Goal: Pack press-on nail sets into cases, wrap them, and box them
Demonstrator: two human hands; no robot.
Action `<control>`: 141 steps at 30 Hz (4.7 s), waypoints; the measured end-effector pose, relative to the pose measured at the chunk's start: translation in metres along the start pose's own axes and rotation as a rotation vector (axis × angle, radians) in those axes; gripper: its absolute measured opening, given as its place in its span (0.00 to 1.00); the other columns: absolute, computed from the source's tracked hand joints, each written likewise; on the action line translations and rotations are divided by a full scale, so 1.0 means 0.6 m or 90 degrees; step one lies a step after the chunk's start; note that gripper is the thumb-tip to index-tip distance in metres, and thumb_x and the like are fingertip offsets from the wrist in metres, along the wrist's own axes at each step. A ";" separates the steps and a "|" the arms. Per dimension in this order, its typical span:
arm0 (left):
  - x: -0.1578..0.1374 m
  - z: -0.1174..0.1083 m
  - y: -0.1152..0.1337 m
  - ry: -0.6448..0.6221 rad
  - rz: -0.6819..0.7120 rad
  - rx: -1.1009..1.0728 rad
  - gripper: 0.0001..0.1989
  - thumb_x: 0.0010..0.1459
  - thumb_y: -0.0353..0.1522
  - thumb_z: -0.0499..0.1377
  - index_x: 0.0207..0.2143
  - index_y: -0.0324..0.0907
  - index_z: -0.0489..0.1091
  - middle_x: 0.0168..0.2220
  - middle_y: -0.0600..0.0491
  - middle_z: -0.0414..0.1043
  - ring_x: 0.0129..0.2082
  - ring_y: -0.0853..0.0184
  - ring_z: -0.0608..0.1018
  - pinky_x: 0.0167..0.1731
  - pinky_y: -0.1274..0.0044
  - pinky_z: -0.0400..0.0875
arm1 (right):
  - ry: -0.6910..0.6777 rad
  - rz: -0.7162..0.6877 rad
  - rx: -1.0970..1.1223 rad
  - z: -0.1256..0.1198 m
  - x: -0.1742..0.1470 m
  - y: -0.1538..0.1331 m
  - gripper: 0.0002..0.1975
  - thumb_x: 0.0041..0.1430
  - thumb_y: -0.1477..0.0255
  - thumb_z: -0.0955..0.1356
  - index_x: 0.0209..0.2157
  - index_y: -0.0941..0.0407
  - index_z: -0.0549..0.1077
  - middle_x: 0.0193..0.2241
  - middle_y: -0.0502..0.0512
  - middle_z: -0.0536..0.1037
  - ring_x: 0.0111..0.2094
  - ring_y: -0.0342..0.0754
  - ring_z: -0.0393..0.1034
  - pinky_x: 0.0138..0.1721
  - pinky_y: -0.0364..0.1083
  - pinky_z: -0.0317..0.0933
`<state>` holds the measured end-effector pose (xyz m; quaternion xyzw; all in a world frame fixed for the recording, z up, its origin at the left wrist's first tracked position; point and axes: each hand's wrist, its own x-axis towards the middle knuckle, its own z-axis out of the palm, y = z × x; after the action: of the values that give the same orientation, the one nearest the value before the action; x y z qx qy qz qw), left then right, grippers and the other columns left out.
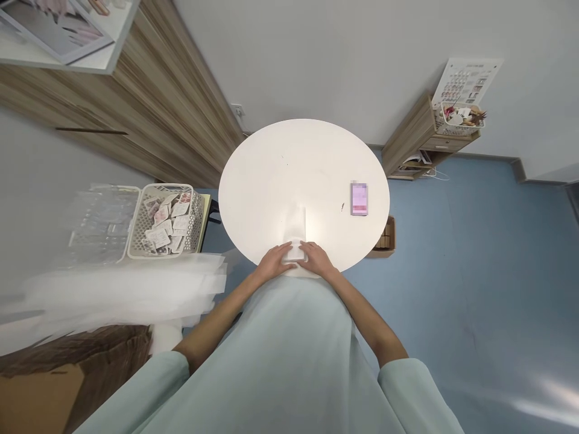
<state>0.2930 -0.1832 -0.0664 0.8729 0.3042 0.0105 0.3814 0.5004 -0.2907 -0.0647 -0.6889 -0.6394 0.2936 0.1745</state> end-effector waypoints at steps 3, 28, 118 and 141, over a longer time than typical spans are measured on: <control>-0.005 0.000 -0.003 0.006 -0.035 -0.051 0.32 0.61 0.45 0.67 0.65 0.47 0.69 0.70 0.46 0.66 0.69 0.51 0.70 0.70 0.57 0.61 | -0.009 0.057 0.074 -0.012 -0.004 0.001 0.26 0.61 0.63 0.77 0.60 0.51 0.77 0.65 0.58 0.75 0.63 0.59 0.72 0.62 0.57 0.69; 0.108 -0.033 0.016 0.197 -0.198 0.077 0.23 0.63 0.33 0.64 0.59 0.39 0.68 0.61 0.35 0.70 0.61 0.48 0.74 0.58 0.60 0.70 | 0.089 0.201 0.007 -0.047 0.106 -0.007 0.15 0.68 0.71 0.69 0.55 0.54 0.76 0.55 0.60 0.79 0.54 0.54 0.76 0.52 0.52 0.73; -0.091 -0.057 -0.108 0.291 -0.373 -0.196 0.31 0.60 0.32 0.61 0.67 0.41 0.66 0.71 0.40 0.63 0.72 0.50 0.65 0.71 0.58 0.60 | -0.057 0.072 0.098 0.102 0.143 -0.177 0.27 0.68 0.70 0.66 0.67 0.60 0.67 0.54 0.67 0.75 0.56 0.59 0.69 0.60 0.56 0.63; -0.802 -0.176 -0.163 0.660 -0.473 -0.086 0.05 0.59 0.31 0.60 0.33 0.47 0.76 0.55 0.51 0.79 0.56 0.56 0.78 0.63 0.62 0.70 | -0.076 -0.152 0.229 0.247 -0.058 -0.630 0.10 0.66 0.66 0.65 0.41 0.54 0.77 0.45 0.59 0.79 0.47 0.52 0.75 0.45 0.48 0.72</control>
<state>-0.1768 -0.3217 0.0455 0.5646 0.7302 0.3174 0.2173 0.1126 -0.2993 0.0606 -0.5477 -0.6627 0.4204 0.2900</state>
